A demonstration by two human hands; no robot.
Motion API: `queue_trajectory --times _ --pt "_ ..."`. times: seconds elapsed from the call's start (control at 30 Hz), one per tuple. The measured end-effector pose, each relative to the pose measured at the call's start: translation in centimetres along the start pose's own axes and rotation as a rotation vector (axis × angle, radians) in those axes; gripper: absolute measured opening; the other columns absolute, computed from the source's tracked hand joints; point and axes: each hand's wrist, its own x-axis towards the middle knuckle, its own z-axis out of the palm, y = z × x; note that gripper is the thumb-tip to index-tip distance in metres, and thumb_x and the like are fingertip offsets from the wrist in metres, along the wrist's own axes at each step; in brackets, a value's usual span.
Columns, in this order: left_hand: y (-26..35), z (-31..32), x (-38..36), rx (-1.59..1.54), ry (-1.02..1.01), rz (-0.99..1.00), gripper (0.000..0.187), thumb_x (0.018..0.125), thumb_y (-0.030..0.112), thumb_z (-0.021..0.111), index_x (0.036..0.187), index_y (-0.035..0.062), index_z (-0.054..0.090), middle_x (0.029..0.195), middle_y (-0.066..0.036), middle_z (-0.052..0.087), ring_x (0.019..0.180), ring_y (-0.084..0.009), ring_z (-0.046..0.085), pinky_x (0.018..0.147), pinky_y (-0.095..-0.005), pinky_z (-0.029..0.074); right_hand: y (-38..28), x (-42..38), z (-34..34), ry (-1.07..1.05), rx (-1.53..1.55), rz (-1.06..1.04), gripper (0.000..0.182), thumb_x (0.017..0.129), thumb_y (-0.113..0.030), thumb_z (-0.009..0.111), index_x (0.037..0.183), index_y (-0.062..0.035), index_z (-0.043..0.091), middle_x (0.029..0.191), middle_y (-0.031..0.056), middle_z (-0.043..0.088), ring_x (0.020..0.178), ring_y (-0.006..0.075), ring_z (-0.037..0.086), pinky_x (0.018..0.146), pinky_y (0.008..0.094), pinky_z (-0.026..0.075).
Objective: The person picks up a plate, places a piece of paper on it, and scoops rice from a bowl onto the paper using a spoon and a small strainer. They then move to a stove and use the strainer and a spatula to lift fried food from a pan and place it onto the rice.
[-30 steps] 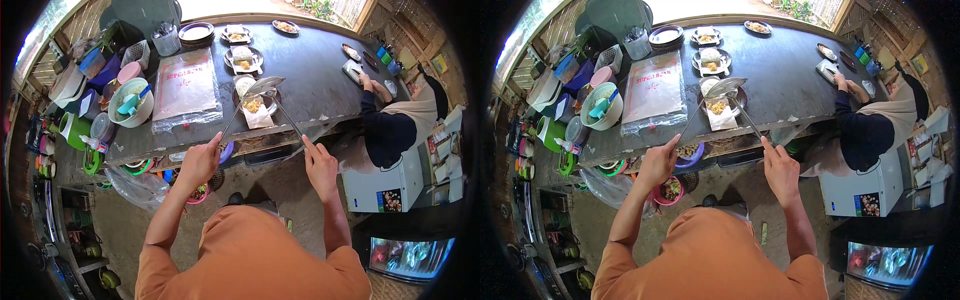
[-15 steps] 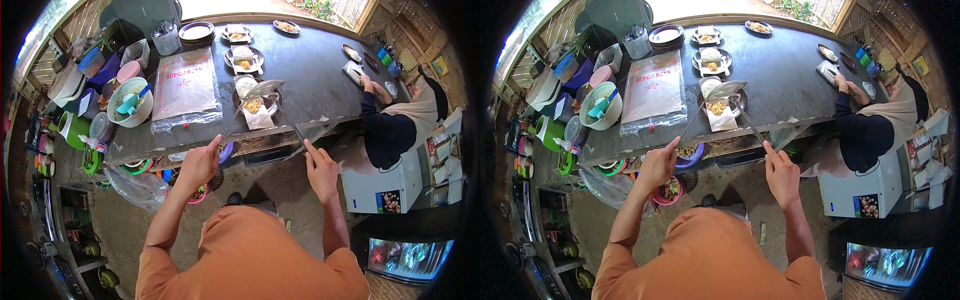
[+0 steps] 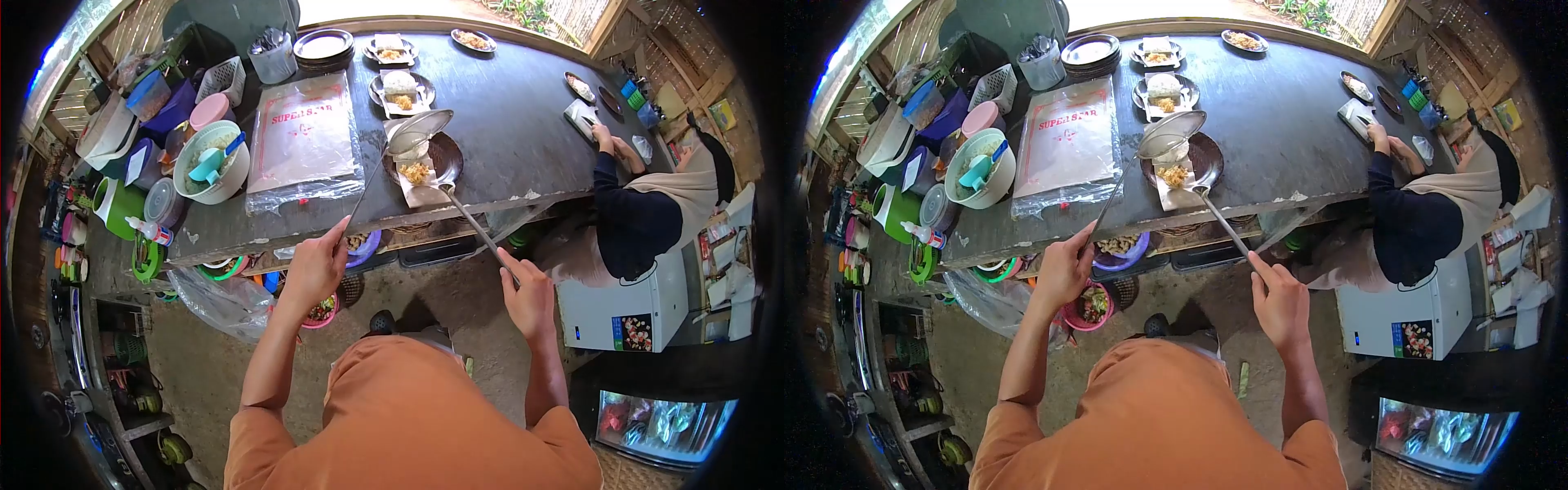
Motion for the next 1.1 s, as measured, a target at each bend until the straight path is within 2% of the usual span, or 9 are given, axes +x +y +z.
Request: queue_trajectory --times 0.5,0.8,1.1 --pt "0.1 0.1 0.1 -0.078 -0.002 -0.055 0.044 0.087 0.009 0.056 0.131 0.0051 0.053 0.071 -0.025 0.060 0.070 -0.0437 0.060 0.064 -0.0491 0.045 0.2 1.1 4.1 0.019 -0.162 -0.095 0.033 0.091 -0.016 0.059 0.124 -0.0161 0.063 0.073 0.0077 0.054 0.060 0.0289 0.059 0.055 0.0404 0.048" --pt "0.5 -0.2 0.0 -0.095 -0.018 -0.090 0.044 0.086 0.008 0.056 0.130 0.0052 0.054 0.075 -0.025 0.061 0.072 -0.0435 0.060 0.064 -0.0484 0.045 0.5 0.7 1.1 0.017 0.004 0.015 0.032 0.089 -0.014 0.061 0.121 -0.0166 0.066 0.072 0.0095 0.053 0.060 0.0301 0.057 0.056 0.0405 0.045" --pt "0.7 -0.1 -0.1 -0.113 -0.015 -0.098 0.044 0.085 0.008 0.056 0.129 0.0045 0.055 0.076 -0.025 0.060 0.072 -0.0435 0.060 0.065 -0.0469 0.045 0.4 0.7 1.5 0.067 0.003 -0.026 0.031 0.088 -0.013 0.062 0.118 -0.0166 0.067 0.071 0.0090 0.053 0.059 0.0299 0.057 0.055 0.0401 0.045"
